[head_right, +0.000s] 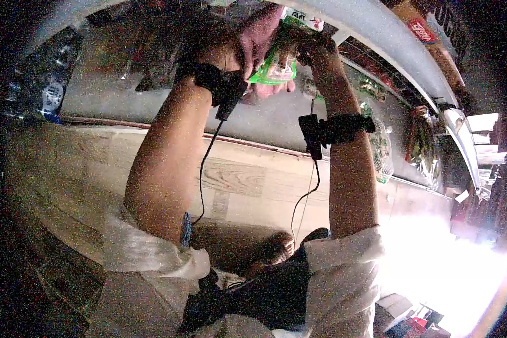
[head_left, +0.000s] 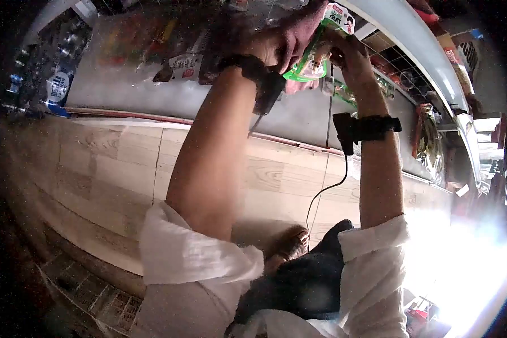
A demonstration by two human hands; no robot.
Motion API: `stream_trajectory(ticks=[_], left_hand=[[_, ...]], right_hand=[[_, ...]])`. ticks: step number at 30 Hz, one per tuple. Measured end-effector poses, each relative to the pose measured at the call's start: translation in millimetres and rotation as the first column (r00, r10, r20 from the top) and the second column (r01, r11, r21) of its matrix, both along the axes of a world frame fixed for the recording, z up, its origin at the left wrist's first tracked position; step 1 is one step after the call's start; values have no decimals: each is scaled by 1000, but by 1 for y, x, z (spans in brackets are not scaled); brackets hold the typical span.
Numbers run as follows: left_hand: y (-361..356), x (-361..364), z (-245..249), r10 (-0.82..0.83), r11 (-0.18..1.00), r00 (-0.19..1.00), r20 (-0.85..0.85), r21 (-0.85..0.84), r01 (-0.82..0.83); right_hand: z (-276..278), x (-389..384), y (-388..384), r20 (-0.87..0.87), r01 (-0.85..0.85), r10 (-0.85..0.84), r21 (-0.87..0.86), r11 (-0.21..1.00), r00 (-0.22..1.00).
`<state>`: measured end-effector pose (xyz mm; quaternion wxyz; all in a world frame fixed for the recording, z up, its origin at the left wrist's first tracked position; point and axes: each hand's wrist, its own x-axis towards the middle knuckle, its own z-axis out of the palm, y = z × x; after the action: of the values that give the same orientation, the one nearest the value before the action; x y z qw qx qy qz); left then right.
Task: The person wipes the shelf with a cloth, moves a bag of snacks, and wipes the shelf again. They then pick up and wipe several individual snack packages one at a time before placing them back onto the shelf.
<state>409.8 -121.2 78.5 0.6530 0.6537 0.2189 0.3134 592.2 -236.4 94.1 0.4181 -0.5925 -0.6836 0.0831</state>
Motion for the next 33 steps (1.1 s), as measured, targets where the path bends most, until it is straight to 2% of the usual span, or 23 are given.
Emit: stream_trajectory(ticks=[1, 4, 5, 6, 7, 8, 9, 10, 11, 12, 14, 15, 16, 17, 18, 20, 22, 25, 27, 28, 30, 31, 33], left_hand=[[-1, -1, 3, -11, 1000, 1000, -10, 10, 11], [-4, -6, 8, -32, 999, 999, -39, 27, 33], [-2, -9, 8, -25, 999, 999, -47, 32, 26], [0, -10, 9, -11, 999, 998, -61, 33, 13], [3, -12, 6, 6, 999, 997, -77, 39, -3], [5, -14, 2, 24, 999, 996, -91, 48, -20], [8, -16, -1, 44, 997, 994, -104, 60, -38], [10, -17, -5, 62, 996, 992, -107, 69, -55], [9, -17, -9, 79, 994, 991, -110, 80, -71], [4, -19, 0, 77, 995, 993, -84, 70, -71], [-8, -25, 24, 76, 996, 997, -8, 38, -75], [-18, -32, 46, 19, 972, 993, -114, -232, -45], [-9, -30, 39, 26, 975, 983, -180, -213, -65], [1, -28, 32, 32, 978, 969, -245, -194, -81], [32, -17, -3, 136, 987, 957, -255, 114, -110], [51, -7, -19, 125, 991, 961, -248, 74, -110], [50, -5, -16, 121, 993, 964, -237, 33, -116], [25, -15, 10, 208, 872, 932, -296, -375, -314], [16, -20, 3, 308, 902, 940, -146, -270, -337], [18, -18, 2, 386, 912, 922, 21, -159, -378], [59, -26, -60, 99, 943, 985, -140, -301, -138], [57, -20, -50, 219, 975, 937, -273, 24, -221], [38, -8, -36, 351, 927, 909, -226, 224, -302]], right_hand=[[-3, 5, 0, 157, -24, 6, 112, 993, 988], [5, -9, -8, -133, -25, 15, -78, 997, 991], [14, -15, -10, -522, -54, -53, -188, 981, 851], [24, -21, -10, -808, -128, -154, -272, 954, 569], [8, 5, -8, -691, -182, -39, -244, 952, 722], [11, 10, -10, -689, -184, -37, -245, 952, 723], [13, 13, -12, -360, -27, -71, -261, 965, 930], [13, 16, -13, 20, 124, -123, -215, 969, 992], [17, 7, -15, -307, 73, -137, -212, 975, 942], [22, -3, -16, -604, 41, -131, -161, 986, 786], [31, -14, -29, -734, 112, -265, -251, 961, 626], [1, 10, -17, -694, 200, -473, -441, 875, 542], [-19, 1, -19, -800, 108, -309, -297, 949, 514], [-43, 9, -18, -737, -7, -303, -385, 923, 604], [-61, 17, -17, -670, -111, -280, -478, 872, 688], [-71, -1, -21, -593, -133, -363, -630, 766, 719], [-96, 4, -27, -611, -229, -256, -602, 765, 749], [-96, 2, -30, -672, -280, -337, -636, 719, 659], [-105, 10, -32, -412, -135, -48, -402, 906, 910], [-105, 14, -23, -398, -132, -38, -390, 911, 917], [-94, 13, -3, -535, 157, -517, -577, 801, 668], [-83, 10, -1, -541, 84, -308, -398, 913, 783], [-32, -8, 12, -652, 4, -265, -372, 928, 711]])
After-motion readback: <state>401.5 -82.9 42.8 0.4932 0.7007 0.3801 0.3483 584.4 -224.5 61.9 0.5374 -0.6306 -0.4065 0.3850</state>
